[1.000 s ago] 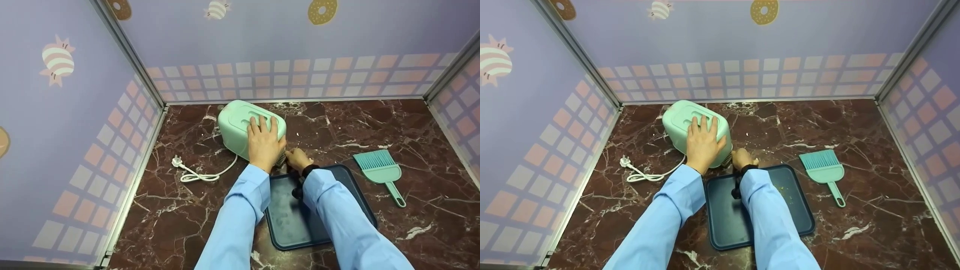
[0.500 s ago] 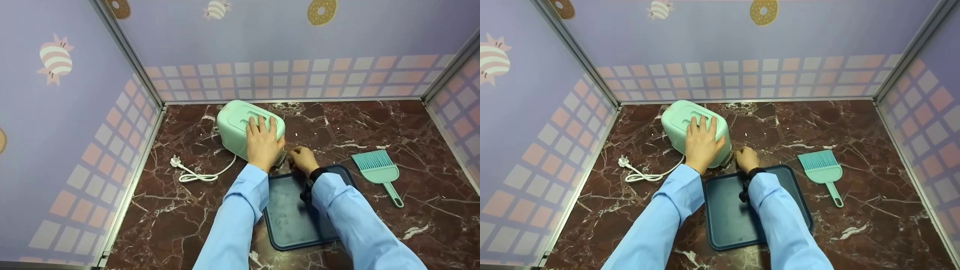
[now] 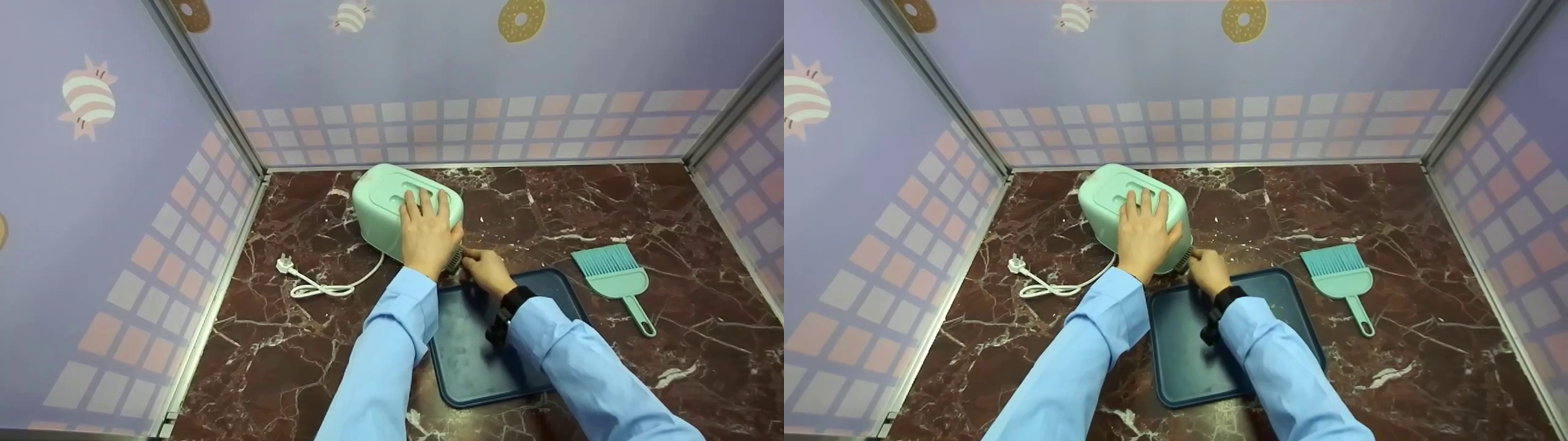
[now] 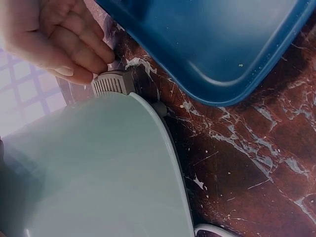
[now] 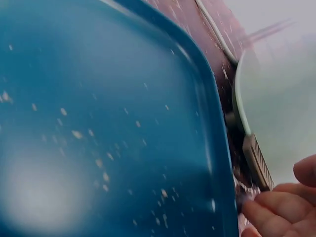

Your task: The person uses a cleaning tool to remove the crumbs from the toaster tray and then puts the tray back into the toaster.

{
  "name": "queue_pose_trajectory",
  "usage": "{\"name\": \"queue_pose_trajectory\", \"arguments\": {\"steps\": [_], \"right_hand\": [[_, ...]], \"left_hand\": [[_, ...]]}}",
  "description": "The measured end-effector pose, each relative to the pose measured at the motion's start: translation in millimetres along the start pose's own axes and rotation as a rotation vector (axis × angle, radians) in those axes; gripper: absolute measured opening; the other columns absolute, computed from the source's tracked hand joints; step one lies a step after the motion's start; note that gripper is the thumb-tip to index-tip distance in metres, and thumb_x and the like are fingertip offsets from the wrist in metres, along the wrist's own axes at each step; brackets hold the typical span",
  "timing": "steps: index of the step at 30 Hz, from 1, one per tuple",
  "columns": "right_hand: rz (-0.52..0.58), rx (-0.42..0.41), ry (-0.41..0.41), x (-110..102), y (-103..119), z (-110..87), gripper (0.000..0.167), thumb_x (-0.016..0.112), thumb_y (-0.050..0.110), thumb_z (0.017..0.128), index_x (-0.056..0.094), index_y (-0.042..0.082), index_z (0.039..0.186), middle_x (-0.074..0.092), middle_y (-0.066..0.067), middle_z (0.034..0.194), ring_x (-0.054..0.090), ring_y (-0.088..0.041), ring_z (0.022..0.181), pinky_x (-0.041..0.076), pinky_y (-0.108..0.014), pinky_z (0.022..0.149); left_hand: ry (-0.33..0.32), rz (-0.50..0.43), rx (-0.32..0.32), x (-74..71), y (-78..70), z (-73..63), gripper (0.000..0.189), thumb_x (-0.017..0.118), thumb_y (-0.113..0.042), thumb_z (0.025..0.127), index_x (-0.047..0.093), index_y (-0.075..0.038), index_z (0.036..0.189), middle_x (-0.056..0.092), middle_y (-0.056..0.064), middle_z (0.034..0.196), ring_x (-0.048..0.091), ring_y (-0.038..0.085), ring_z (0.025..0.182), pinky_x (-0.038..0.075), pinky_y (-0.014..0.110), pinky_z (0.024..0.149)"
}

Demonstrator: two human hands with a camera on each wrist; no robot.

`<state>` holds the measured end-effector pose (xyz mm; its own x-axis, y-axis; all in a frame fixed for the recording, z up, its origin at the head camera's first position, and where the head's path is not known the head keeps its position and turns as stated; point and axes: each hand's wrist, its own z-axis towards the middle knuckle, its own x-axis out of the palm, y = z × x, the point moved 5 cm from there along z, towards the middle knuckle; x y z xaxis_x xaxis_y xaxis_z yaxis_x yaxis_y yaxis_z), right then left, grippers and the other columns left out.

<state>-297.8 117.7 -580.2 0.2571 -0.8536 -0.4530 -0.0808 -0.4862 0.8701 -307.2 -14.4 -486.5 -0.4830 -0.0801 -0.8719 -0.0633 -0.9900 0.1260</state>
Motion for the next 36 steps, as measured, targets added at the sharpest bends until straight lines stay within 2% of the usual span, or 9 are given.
{"name": "queue_pose_trajectory", "arguments": {"steps": [3, 6, 10, 12, 15, 20, 28, 32, 36], "right_hand": [[-0.014, 0.012, 0.003, 6, 2, -3.6, 0.050, 0.045, 0.006, 0.100, 0.047, 0.000, 0.150, 0.066, -0.024, 0.129, 0.061, -0.027, 0.093, 0.046, -0.029, 0.075], [0.008, 0.018, 0.007, 12, 4, -5.5, 0.058, 0.045, 0.004, 0.095, 0.042, 0.000, 0.153, 0.056, -0.023, 0.145, 0.057, -0.029, 0.107, 0.044, -0.031, 0.082], [0.144, 0.048, 0.074, 20, 6, -5.8, 0.063, 0.044, 0.002, 0.095, 0.033, 0.002, 0.158, 0.053, -0.022, 0.148, 0.058, -0.031, 0.106, 0.044, -0.028, 0.077], [0.190, 0.051, 0.101, 23, 6, -5.7, 0.064, 0.043, 0.001, 0.095, 0.033, 0.002, 0.158, 0.053, -0.022, 0.148, 0.059, -0.031, 0.109, 0.045, -0.027, 0.080], [0.202, 0.032, 0.113, 23, 8, -6.1, 0.065, 0.043, -0.002, 0.093, 0.033, 0.001, 0.157, 0.050, -0.022, 0.151, 0.054, -0.030, 0.125, 0.044, -0.029, 0.092], [0.219, 0.018, 0.144, 26, 8, -5.2, 0.068, 0.040, -0.005, 0.092, 0.027, 0.000, 0.159, 0.035, -0.019, 0.161, 0.034, -0.031, 0.148, 0.035, -0.033, 0.107], [0.230, 0.006, 0.170, 31, 10, -0.8, 0.072, 0.039, -0.007, 0.092, 0.021, 0.001, 0.161, 0.034, -0.018, 0.162, 0.039, -0.026, 0.140, 0.035, -0.033, 0.101], [0.249, -0.002, 0.191, 31, 9, -1.7, 0.073, 0.039, -0.009, 0.091, 0.017, -0.003, 0.160, 0.029, -0.019, 0.164, 0.028, -0.026, 0.150, 0.032, -0.031, 0.111], [0.276, -0.004, 0.206, 27, 8, -2.6, 0.074, 0.039, -0.011, 0.090, 0.014, -0.005, 0.159, 0.023, -0.022, 0.165, 0.021, -0.030, 0.154, 0.028, -0.031, 0.115]], "left_hand": [[-0.015, -0.005, 0.001, 0.0, -0.3, -0.4, 0.070, 0.056, -0.063, 0.095, 0.052, -0.020, 0.150, 0.054, 0.020, 0.147, 0.045, 0.047, 0.139, 0.042, 0.054, 0.116], [-0.023, -0.014, -0.003, 0.3, -0.1, -0.5, 0.070, 0.058, -0.062, 0.095, 0.053, -0.020, 0.150, 0.054, 0.020, 0.147, 0.045, 0.047, 0.139, 0.042, 0.055, 0.116], [-0.002, -0.019, -0.008, 1.0, -0.4, -0.5, 0.070, 0.056, -0.063, 0.096, 0.052, -0.020, 0.151, 0.053, 0.020, 0.149, 0.043, 0.047, 0.141, 0.040, 0.055, 0.118], [0.004, -0.016, -0.006, 1.2, -1.0, -0.2, 0.070, 0.054, -0.063, 0.097, 0.051, -0.020, 0.152, 0.052, 0.020, 0.149, 0.043, 0.047, 0.141, 0.040, 0.054, 0.118], [-0.001, -0.007, -0.003, 0.8, -1.7, 0.4, 0.069, 0.054, -0.063, 0.097, 0.052, -0.020, 0.151, 0.053, 0.019, 0.149, 0.044, 0.047, 0.140, 0.041, 0.054, 0.117], [0.013, -0.010, -0.004, 0.2, -0.5, 1.2, 0.069, 0.054, -0.062, 0.097, 0.051, -0.020, 0.151, 0.053, 0.020, 0.148, 0.044, 0.047, 0.140, 0.040, 0.054, 0.117], [0.085, -0.040, -0.018, 0.7, 2.3, 2.8, 0.069, 0.051, -0.059, 0.099, 0.046, -0.020, 0.155, 0.047, 0.021, 0.153, 0.038, 0.048, 0.144, 0.035, 0.055, 0.121], [0.097, -0.052, -0.010, 0.5, 0.7, 1.5, 0.069, 0.050, -0.059, 0.100, 0.045, -0.019, 0.156, 0.046, 0.022, 0.154, 0.037, 0.049, 0.144, 0.034, 0.056, 0.122], [0.072, -0.054, -0.005, -0.7, -1.5, 1.8, 0.069, 0.052, -0.059, 0.099, 0.047, -0.018, 0.155, 0.048, 0.022, 0.153, 0.039, 0.049, 0.143, 0.035, 0.056, 0.121]]}}
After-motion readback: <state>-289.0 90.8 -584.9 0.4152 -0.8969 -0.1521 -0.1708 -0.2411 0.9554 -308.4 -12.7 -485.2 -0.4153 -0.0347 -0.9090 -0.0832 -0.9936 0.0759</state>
